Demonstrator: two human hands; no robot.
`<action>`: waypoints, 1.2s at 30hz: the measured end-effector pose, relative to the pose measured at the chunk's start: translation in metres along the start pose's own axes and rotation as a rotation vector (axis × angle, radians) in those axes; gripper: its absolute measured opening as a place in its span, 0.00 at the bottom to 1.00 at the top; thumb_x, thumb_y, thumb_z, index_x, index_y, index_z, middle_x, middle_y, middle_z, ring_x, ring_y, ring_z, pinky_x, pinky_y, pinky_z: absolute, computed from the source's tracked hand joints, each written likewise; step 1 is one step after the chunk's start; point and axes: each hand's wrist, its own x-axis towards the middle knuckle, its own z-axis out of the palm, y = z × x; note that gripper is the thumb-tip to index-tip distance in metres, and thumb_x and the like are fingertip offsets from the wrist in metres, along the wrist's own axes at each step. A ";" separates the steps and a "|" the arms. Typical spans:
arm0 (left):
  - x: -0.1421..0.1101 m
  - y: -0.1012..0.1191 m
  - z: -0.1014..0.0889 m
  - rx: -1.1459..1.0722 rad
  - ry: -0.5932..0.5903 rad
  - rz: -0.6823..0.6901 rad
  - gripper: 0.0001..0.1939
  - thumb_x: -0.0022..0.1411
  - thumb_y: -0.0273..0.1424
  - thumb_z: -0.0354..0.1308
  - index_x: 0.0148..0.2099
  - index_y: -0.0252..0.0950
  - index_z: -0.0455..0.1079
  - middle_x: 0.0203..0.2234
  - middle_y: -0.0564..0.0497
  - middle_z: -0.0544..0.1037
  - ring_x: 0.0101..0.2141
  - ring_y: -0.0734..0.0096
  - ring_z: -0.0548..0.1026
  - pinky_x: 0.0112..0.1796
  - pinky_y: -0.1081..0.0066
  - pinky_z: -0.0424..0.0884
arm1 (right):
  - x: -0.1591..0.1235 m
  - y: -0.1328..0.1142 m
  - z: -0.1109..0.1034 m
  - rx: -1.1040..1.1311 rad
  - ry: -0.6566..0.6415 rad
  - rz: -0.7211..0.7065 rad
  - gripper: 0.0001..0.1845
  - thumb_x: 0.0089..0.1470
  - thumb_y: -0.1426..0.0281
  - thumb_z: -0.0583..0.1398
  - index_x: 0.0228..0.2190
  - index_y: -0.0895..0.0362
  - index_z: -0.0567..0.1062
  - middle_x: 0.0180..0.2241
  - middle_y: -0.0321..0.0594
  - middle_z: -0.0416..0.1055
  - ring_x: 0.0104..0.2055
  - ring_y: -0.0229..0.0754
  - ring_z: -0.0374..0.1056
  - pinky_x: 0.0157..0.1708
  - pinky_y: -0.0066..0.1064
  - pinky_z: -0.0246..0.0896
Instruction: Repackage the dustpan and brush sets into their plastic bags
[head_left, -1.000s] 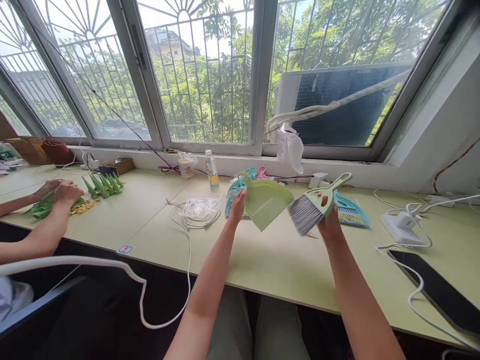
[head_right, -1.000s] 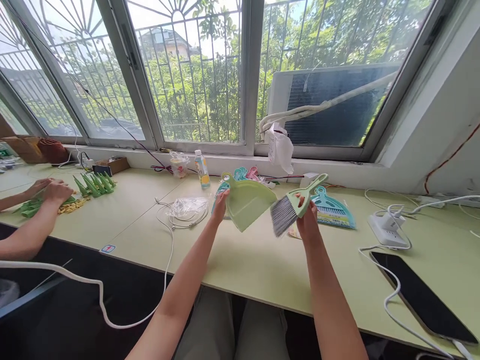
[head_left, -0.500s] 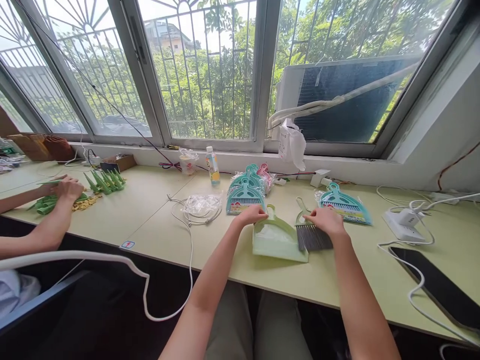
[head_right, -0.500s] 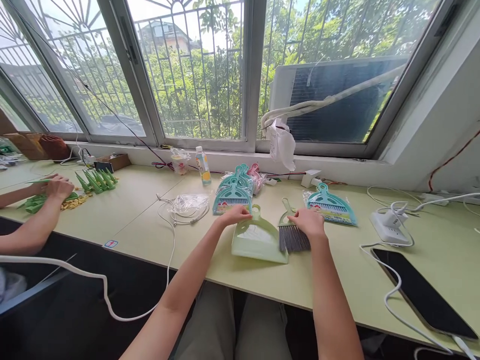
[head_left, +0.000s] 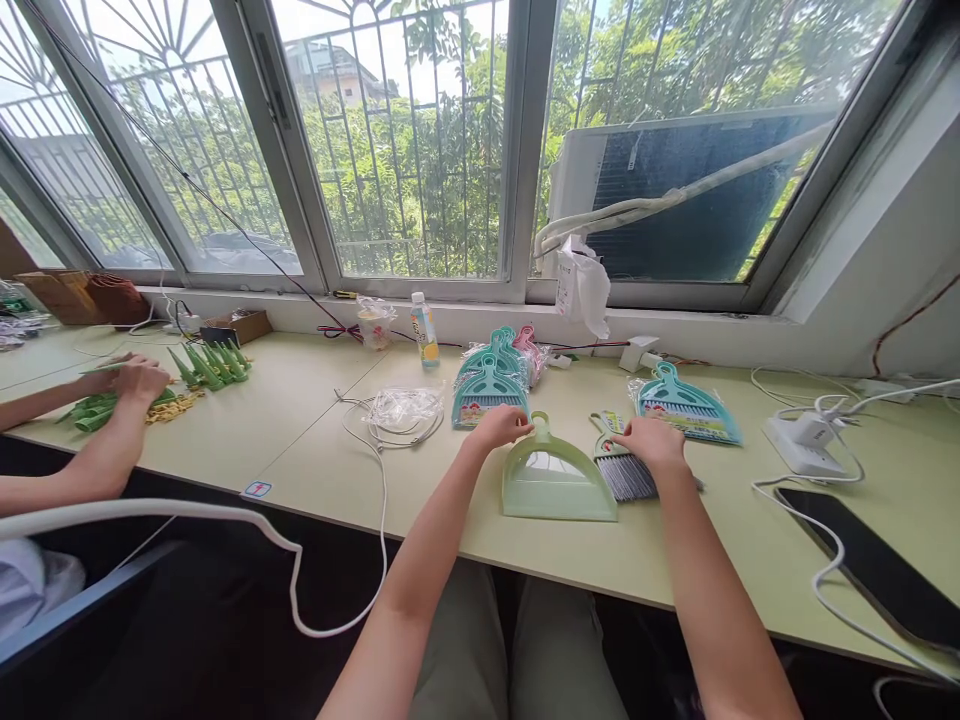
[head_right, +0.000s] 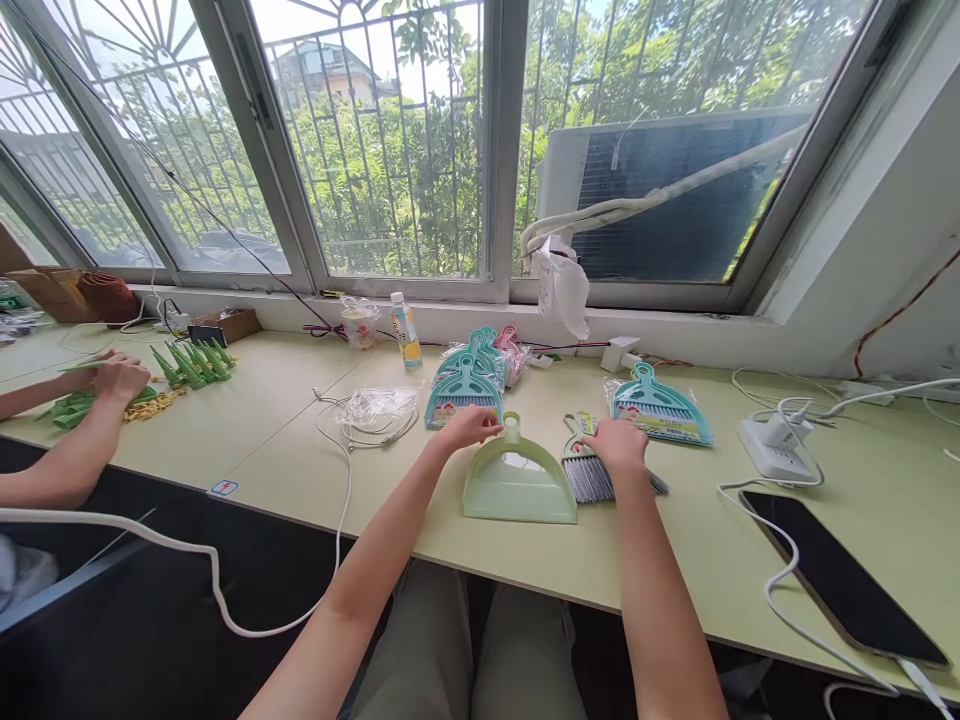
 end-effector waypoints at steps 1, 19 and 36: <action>0.001 -0.001 0.001 -0.002 0.016 -0.006 0.16 0.60 0.41 0.54 0.26 0.36 0.71 0.18 0.52 0.72 0.22 0.72 0.67 0.26 0.74 0.55 | 0.001 0.000 0.001 0.002 -0.009 0.004 0.21 0.50 0.52 0.61 0.33 0.57 0.79 0.37 0.54 0.75 0.42 0.57 0.72 0.37 0.41 0.62; 0.005 -0.003 0.010 -0.248 -0.265 -0.064 0.23 0.54 0.44 0.58 0.14 0.36 0.62 0.12 0.53 0.66 0.16 0.77 0.61 0.22 0.72 0.56 | 0.001 0.037 -0.038 0.390 0.162 0.035 0.22 0.46 0.50 0.60 0.35 0.53 0.79 0.35 0.46 0.76 0.38 0.51 0.70 0.33 0.35 0.57; 0.006 0.001 0.004 0.104 0.075 0.072 0.11 0.55 0.37 0.63 0.38 0.35 0.74 0.27 0.50 0.74 0.31 0.68 0.72 0.32 0.72 0.64 | -0.037 -0.038 -0.036 0.290 -0.234 -0.441 0.14 0.41 0.55 0.66 0.21 0.54 0.78 0.25 0.39 0.74 0.28 0.41 0.66 0.27 0.31 0.49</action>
